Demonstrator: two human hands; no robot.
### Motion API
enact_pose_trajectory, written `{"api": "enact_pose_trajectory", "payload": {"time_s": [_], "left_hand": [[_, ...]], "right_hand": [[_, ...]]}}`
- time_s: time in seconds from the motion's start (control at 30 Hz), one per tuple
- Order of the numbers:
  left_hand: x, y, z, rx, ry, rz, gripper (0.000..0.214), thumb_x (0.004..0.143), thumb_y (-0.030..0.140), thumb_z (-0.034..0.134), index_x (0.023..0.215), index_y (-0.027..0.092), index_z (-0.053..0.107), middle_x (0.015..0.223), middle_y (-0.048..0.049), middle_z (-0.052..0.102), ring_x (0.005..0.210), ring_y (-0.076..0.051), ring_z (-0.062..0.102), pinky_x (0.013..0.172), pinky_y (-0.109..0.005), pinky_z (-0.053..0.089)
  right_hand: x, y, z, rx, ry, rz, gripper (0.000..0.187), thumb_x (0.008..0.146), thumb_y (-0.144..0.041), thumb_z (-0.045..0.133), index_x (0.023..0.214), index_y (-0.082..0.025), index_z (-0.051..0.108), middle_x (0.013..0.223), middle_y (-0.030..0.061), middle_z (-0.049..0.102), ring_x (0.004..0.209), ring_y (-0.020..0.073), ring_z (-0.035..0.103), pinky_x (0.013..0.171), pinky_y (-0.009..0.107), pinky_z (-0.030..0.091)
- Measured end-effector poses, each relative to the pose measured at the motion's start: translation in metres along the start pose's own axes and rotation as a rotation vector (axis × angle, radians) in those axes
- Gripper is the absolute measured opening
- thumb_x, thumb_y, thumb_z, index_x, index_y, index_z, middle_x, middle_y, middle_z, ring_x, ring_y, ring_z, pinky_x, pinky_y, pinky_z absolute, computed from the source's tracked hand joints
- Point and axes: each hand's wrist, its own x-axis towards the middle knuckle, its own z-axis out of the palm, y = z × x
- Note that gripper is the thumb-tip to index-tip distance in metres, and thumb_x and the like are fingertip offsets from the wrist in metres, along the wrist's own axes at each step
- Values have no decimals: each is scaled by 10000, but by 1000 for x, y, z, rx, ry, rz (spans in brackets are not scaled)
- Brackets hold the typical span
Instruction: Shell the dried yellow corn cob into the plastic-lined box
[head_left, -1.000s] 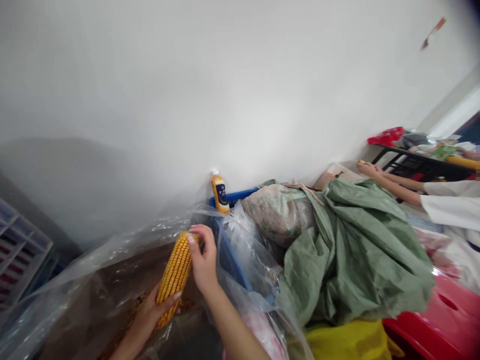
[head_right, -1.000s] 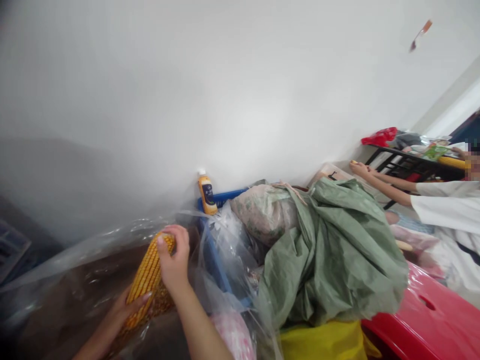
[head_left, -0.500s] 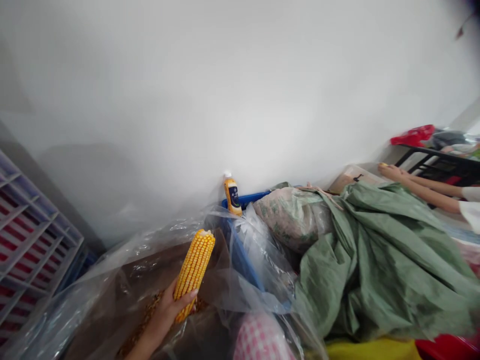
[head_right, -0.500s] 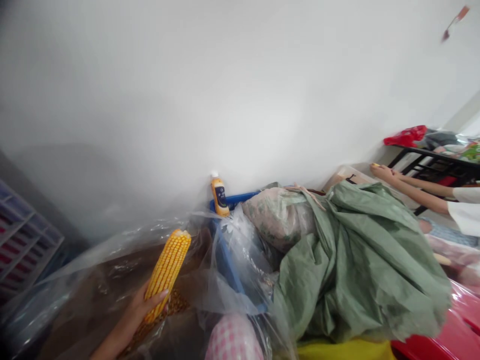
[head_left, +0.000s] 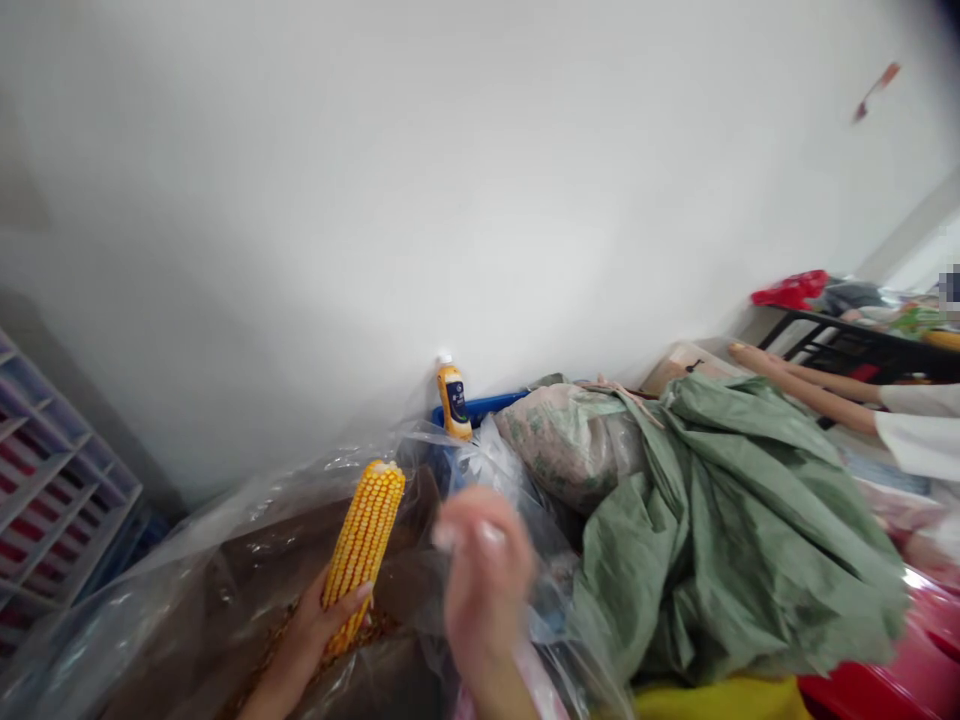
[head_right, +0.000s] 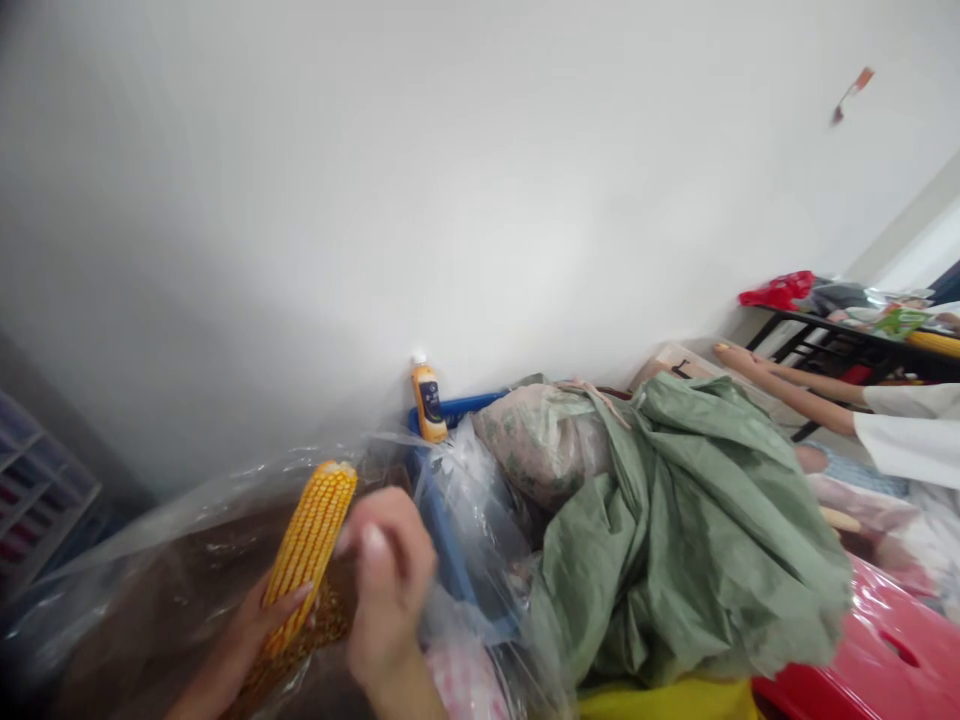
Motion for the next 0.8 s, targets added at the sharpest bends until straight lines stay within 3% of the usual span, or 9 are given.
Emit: {"api": "enact_pose_trajectory", "payload": {"time_s": [0.07,0.13,0.17,0.23,0.37,0.5,0.63,0.8], "left_hand": [[2,-1,-2,-24,-4,-4,651,561,542,658,1025,115,495,866,-78,627,737,-216,598,656,-288,495],[4,-1,-4,-40,11,-14,672,602,542,637,1101,123,470,1007,-100,609,877,-241,592,726,-296,495],[5,-2,-5,-38,22,-30,681,614,552,623,1120,124,464,1038,-108,602,909,-254,587,737,-307,496],[9,-4,-7,-17,22,-52,703,623,565,610,1143,118,456,1062,-122,598,956,-276,575,760,-327,495],[14,-7,-12,78,-28,12,695,630,586,586,1141,126,481,1183,-121,544,1145,-275,458,948,-349,392],[14,-3,-17,204,-9,5,678,606,693,496,989,143,605,1166,-95,565,1200,-283,396,1040,-376,253],[16,3,-25,263,-19,59,602,573,696,519,839,178,671,1012,-70,645,1111,-308,482,1011,-402,295],[23,3,-36,353,-91,279,428,654,542,580,909,213,681,1087,-61,607,1053,-254,521,984,-360,335]], "right_hand": [[2,25,19,-8,-72,158,250,813,-383,481,924,-172,554,908,49,548,843,147,511,767,273,418],[1,55,39,31,-119,399,435,733,-407,579,1087,-166,502,1045,74,528,962,169,496,855,293,391],[-1,68,47,120,-146,597,478,747,-447,552,1121,-161,471,1018,77,540,933,167,519,824,291,413],[-4,85,58,343,-198,747,525,759,-486,528,1174,-183,419,1001,54,561,881,148,551,799,273,431],[-3,86,68,504,-133,696,510,630,-359,696,1051,-166,484,903,13,586,814,131,566,760,222,444],[2,86,70,646,58,842,459,652,-382,662,1020,-171,487,704,-19,547,633,135,573,603,243,479],[7,96,66,734,162,976,439,668,-454,617,982,-173,492,601,-31,490,506,131,537,480,247,461],[14,97,58,724,232,905,438,624,-423,659,946,-177,495,650,-26,512,571,127,555,510,231,467]]}}
